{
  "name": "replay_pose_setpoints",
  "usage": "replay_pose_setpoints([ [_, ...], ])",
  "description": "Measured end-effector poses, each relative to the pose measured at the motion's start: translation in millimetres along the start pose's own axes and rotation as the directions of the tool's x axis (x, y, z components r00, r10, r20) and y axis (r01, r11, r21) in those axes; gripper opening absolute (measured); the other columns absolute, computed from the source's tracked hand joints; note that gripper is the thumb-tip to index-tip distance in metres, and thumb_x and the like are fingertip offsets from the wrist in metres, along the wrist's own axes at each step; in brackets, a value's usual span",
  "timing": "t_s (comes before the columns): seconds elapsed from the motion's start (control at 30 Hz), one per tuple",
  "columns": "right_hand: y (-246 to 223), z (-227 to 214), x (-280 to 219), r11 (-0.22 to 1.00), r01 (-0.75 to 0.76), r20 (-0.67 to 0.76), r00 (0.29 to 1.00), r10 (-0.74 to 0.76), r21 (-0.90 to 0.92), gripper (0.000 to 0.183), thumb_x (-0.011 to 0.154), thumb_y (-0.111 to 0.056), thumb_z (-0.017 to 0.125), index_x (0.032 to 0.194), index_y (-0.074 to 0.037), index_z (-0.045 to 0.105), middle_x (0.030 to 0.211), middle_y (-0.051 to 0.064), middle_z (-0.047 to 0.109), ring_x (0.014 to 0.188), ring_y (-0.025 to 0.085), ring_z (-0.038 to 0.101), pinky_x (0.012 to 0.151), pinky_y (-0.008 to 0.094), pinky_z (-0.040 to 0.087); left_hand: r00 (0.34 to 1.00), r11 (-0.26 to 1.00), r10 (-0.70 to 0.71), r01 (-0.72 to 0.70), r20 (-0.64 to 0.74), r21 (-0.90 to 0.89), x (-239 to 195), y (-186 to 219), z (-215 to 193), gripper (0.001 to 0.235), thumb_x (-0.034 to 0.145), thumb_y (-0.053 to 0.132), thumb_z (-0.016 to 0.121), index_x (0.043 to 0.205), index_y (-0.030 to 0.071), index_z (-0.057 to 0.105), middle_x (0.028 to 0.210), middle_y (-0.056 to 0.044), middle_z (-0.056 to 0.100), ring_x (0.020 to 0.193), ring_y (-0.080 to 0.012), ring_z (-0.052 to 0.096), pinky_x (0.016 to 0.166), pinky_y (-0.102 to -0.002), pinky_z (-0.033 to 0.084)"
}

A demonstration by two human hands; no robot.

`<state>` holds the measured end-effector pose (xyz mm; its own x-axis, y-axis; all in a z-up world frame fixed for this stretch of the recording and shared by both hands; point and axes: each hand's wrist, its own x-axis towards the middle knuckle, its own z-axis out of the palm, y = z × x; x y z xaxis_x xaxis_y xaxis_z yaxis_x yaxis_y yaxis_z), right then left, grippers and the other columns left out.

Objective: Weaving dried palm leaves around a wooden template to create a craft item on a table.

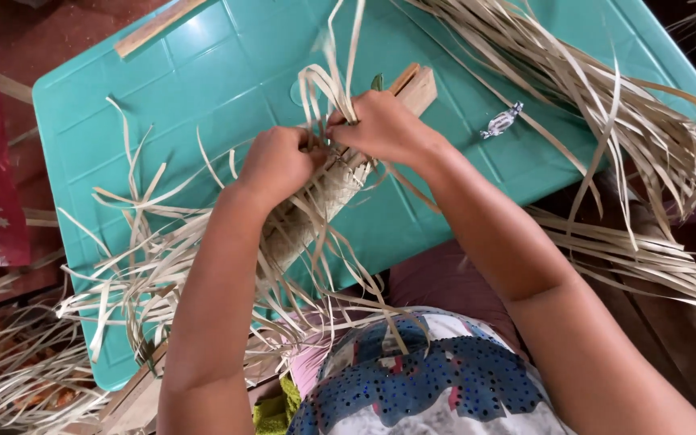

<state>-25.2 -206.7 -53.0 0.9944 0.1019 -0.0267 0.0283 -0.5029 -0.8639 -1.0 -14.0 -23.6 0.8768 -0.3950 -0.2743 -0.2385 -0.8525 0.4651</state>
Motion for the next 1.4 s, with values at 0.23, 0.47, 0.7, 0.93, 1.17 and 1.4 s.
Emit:
replay_pose_setpoints([
  [0.23,11.6,-2.2,6.0,0.971,-0.053,-0.015,0.999,0.051,-0.234,0.032,0.088,-0.039,0.069,0.089,-0.008,0.075,0.067,0.019,0.068,0.067,0.040,0.071,0.061,0.048,0.056,1.000,0.986,0.023,-0.023,-0.005,-0.164,11.3,-17.8,8.4,0.025,0.087,0.033,0.073,0.091,0.009,0.079,0.085,-0.015,0.073,0.098,-0.0431,0.070,0.085,-0.050,0.054],
  [0.47,39.0,9.4,31.1,0.965,-0.045,0.105,0.992,0.075,-0.258,0.047,0.094,-0.045,0.063,0.080,-0.001,0.072,0.067,0.018,0.067,0.063,0.036,0.067,0.061,0.047,0.055,0.995,0.976,0.095,-0.101,-0.039,-0.191,0.6,-3.7,-3.4,0.032,0.092,0.026,0.072,0.070,0.007,0.058,0.058,-0.005,0.053,0.064,-0.0225,0.060,0.067,-0.036,0.050],
  [0.7,2.1,0.0,12.6,0.990,-0.064,-0.070,0.995,0.074,0.128,0.021,0.079,-0.033,0.078,0.080,-0.013,0.072,0.060,0.003,0.069,0.054,0.015,0.072,0.062,0.032,0.060,0.999,0.988,0.032,-0.028,0.027,-0.150,-1.6,-1.9,-6.2,0.033,0.089,0.031,0.066,0.066,0.008,0.059,0.058,-0.009,0.051,0.064,-0.0274,0.057,0.066,-0.040,0.044],
  [0.93,-18.7,-1.1,-29.0,0.951,0.020,-0.153,0.988,0.029,0.310,0.009,0.101,-0.019,0.063,0.098,-0.011,0.066,0.076,0.000,0.067,0.058,0.006,0.054,0.051,0.023,0.043,0.981,0.980,-0.152,0.166,0.118,-0.112,6.3,9.2,-9.9,0.021,0.090,0.027,0.062,0.074,0.013,0.063,0.062,-0.003,0.048,0.056,-0.0172,0.042,0.054,-0.038,0.028],
  [1.17,5.4,31.2,-52.5,0.941,0.015,-0.100,0.995,0.020,0.337,0.007,0.094,-0.016,0.068,0.091,-0.018,0.063,0.081,-0.006,0.067,0.068,0.006,0.050,0.063,0.025,0.039,0.966,0.984,-0.147,0.165,0.212,-0.070,0.8,26.4,-24.6,0.019,0.098,0.029,0.059,0.087,0.017,0.069,0.064,0.001,0.053,0.055,-0.0137,0.040,0.056,-0.034,0.030],
  [1.4,-21.7,-21.3,-64.0,0.805,0.218,-0.213,0.970,-0.117,0.551,0.013,0.104,-0.011,0.065,0.092,-0.013,0.061,0.085,-0.005,0.060,0.082,0.006,0.062,0.078,0.016,0.055,0.992,0.985,0.103,-0.111,0.070,0.131,31.5,-13.5,8.2,0.032,0.086,0.036,0.054,0.067,0.011,0.048,0.065,-0.011,0.052,0.066,-0.0288,0.047,0.058,-0.047,0.030],
])
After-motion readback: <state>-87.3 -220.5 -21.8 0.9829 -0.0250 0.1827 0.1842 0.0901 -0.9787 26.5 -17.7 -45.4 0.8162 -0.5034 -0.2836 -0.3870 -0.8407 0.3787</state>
